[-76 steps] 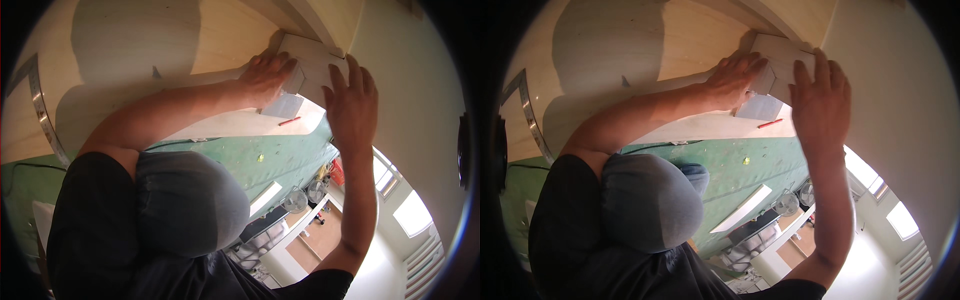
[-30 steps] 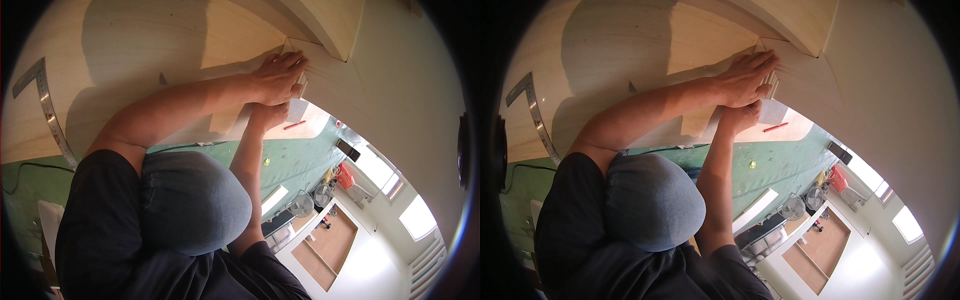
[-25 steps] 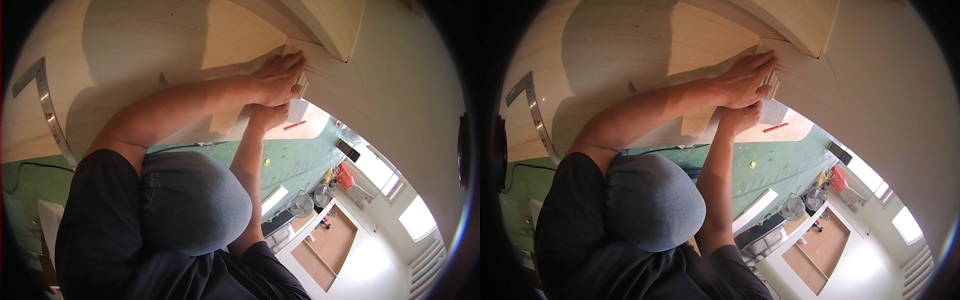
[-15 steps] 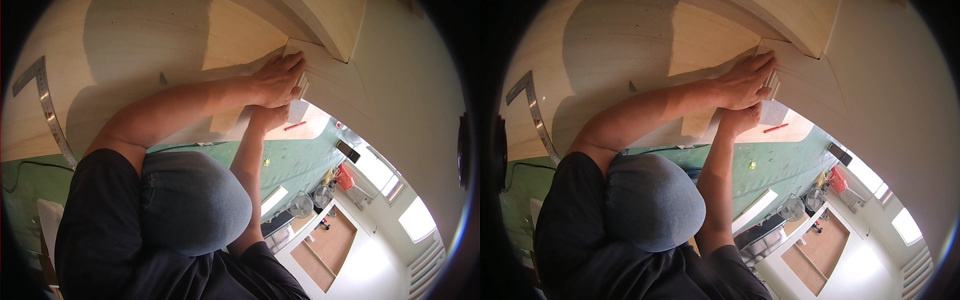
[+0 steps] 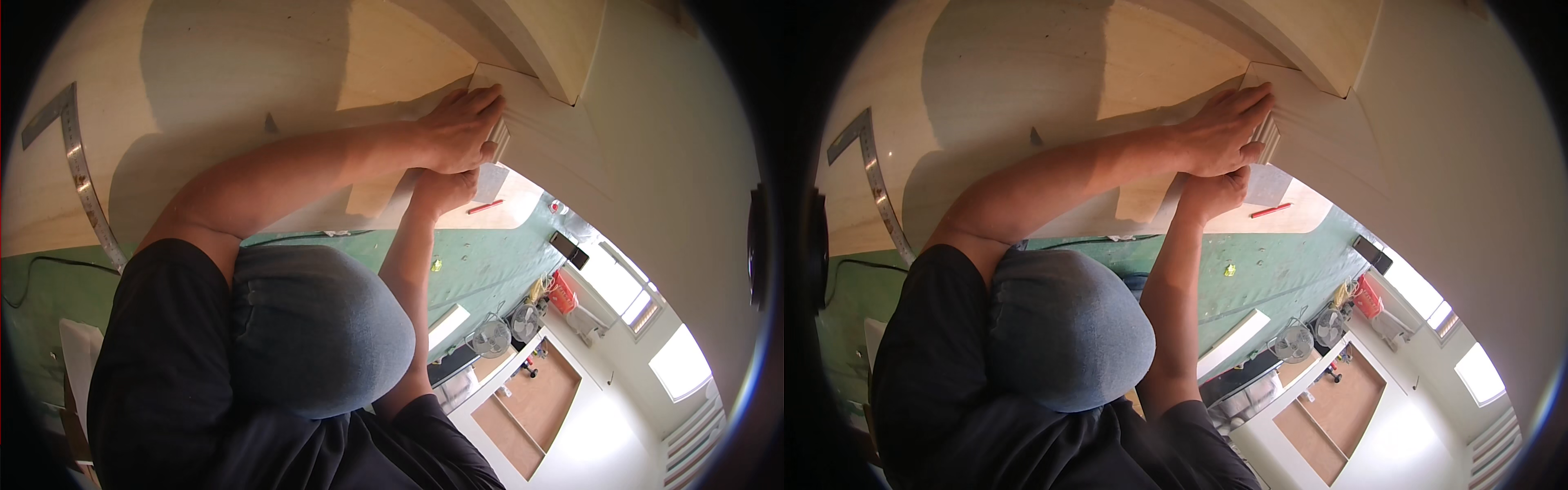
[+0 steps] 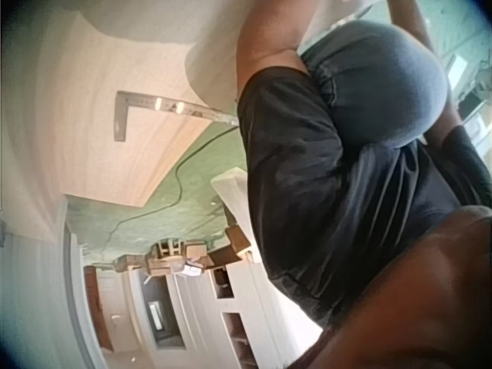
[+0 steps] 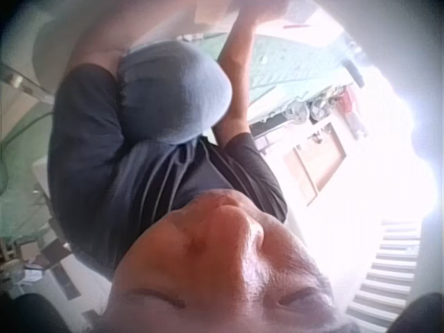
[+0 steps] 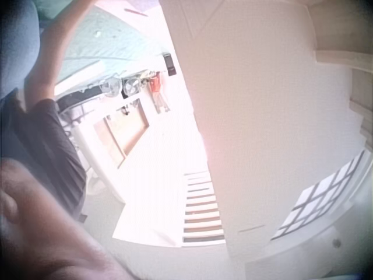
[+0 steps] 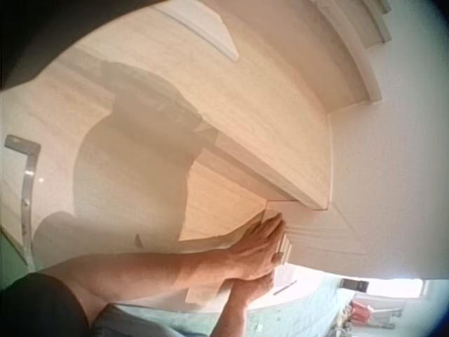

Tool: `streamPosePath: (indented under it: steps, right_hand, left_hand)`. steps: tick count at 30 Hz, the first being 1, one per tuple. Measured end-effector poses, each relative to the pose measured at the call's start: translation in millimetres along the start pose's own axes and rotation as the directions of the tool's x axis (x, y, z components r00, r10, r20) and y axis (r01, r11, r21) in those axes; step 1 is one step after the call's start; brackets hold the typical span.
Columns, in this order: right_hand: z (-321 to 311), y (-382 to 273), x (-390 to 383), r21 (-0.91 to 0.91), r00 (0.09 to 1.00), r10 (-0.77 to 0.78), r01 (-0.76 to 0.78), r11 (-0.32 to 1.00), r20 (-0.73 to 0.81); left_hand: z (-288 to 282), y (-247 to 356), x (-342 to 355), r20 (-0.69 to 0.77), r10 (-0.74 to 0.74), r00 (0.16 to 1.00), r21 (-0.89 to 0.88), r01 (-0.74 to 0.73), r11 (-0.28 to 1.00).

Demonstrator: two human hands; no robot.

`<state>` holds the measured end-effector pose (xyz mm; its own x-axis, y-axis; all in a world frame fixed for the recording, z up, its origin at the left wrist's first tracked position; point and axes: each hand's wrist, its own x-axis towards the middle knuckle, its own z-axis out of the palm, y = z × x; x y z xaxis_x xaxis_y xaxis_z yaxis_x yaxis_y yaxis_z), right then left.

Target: Fitting and installing trim or molding on a cabinet or shelf structure during renovation.

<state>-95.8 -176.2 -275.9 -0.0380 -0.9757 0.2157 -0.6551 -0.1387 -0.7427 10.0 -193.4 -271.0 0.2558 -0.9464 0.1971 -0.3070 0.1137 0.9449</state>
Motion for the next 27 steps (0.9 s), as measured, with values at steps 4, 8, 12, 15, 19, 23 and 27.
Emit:
streamPosePath:
  steps: [4, 8, 12, 15, 19, 23, 27]
  right_hand:
    - [1.0, -0.6, 0.0, -0.035, 1.0, -0.005, 0.005, 0.999, -0.001]
    - [0.8, -1.0, -0.5, -0.09, 1.0, -0.028, 0.027, 0.996, -0.011]
    - [1.2, -1.1, -0.8, -0.051, 1.0, 0.0, 0.0, 0.999, -0.012]
    - [-0.8, -1.3, 0.1, -0.072, 0.999, -0.035, 0.036, 0.997, 0.006]
    - [0.1, -1.0, 0.5, -0.012, 1.0, -0.026, 0.026, 1.0, -0.002]
    - [-0.6, -2.7, -0.5, -0.072, 0.996, -0.092, 0.092, 0.993, 0.01]
    - [-3.3, -4.1, 3.7, -0.09, 0.998, -0.046, 0.049, 0.995, 0.034]
  left_hand:
    - [-2.2, -1.7, 0.4, 0.031, -0.011, 0.999, -0.007, 0.011, 1.0]
    - [0.0, -1.8, 1.1, 0.054, -0.009, 0.998, -0.01, 0.01, 1.0]
    - [-1.3, -0.9, -0.3, 0.053, -0.034, 0.998, -0.014, 0.034, 0.999]
    - [-1.6, 2.1, -1.0, 0.06, -0.041, 0.997, 0.001, 0.041, 0.999]
    - [0.3, 1.1, -1.1, 0.028, -0.025, 0.999, 0.028, 0.024, 0.999]
    - [0.5, -0.4, -0.5, 0.051, -0.027, 0.998, 0.02, 0.026, 0.999]
    - [-1.5, -1.2, 1.7, 0.07, -0.039, 0.997, 0.017, 0.038, 0.999]
